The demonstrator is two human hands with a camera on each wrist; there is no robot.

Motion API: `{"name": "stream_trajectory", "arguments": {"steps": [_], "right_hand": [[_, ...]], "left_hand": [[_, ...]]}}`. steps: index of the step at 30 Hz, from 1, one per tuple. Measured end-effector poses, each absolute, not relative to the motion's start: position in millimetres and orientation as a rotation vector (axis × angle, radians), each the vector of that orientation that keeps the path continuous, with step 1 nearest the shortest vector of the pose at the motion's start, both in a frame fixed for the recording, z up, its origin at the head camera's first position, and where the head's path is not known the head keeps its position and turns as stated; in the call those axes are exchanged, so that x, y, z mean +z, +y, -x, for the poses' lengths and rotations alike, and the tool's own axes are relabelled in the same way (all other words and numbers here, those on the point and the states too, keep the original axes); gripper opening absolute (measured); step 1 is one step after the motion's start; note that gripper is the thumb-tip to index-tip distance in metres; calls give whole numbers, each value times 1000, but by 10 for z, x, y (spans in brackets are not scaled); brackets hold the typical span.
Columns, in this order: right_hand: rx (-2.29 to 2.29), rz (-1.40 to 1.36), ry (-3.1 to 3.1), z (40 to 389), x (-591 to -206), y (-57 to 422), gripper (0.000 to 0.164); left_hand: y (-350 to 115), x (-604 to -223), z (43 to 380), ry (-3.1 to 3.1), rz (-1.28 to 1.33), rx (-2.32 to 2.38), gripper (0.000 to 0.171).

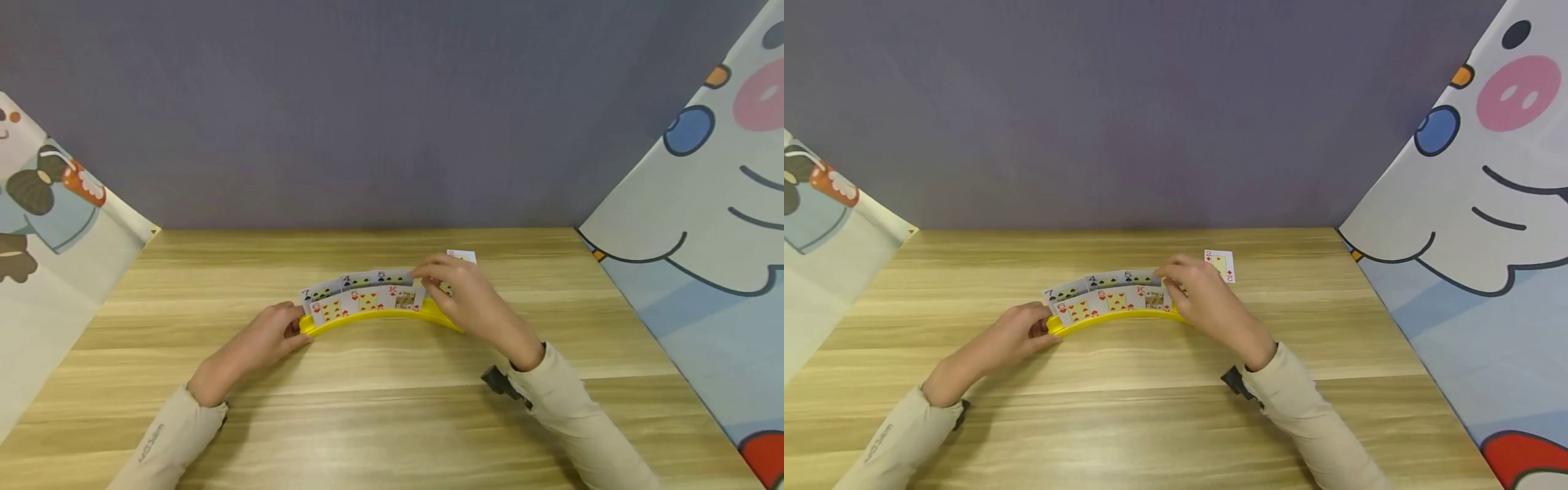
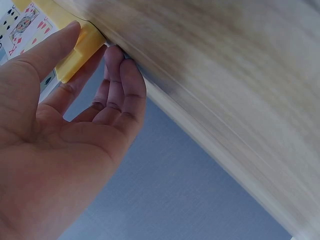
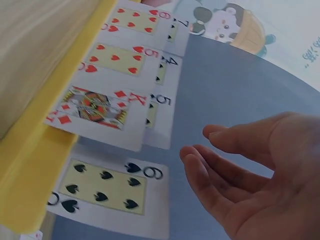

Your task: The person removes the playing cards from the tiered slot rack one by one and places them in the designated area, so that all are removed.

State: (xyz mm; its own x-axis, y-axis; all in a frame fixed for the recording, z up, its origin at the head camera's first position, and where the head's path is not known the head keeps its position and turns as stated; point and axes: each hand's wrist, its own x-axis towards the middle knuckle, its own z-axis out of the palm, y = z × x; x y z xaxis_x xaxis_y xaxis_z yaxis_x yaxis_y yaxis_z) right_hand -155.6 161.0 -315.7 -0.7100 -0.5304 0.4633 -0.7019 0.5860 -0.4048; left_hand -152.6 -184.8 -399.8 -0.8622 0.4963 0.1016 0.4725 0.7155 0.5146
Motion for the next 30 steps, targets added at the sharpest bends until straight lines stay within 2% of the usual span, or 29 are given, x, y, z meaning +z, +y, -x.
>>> {"name": "stream_trajectory", "arguments": {"steps": [9,30], "right_hand": [[593,-1032,-2653,1570,-3269,1503,16],[407,-1093,-2643,1593,-3423,1470,20]], "left_hand": [[-1855,-3992,1537,2864,-796,838,28],[-1856,-4016,1555,2842,-787,860,26]]}}
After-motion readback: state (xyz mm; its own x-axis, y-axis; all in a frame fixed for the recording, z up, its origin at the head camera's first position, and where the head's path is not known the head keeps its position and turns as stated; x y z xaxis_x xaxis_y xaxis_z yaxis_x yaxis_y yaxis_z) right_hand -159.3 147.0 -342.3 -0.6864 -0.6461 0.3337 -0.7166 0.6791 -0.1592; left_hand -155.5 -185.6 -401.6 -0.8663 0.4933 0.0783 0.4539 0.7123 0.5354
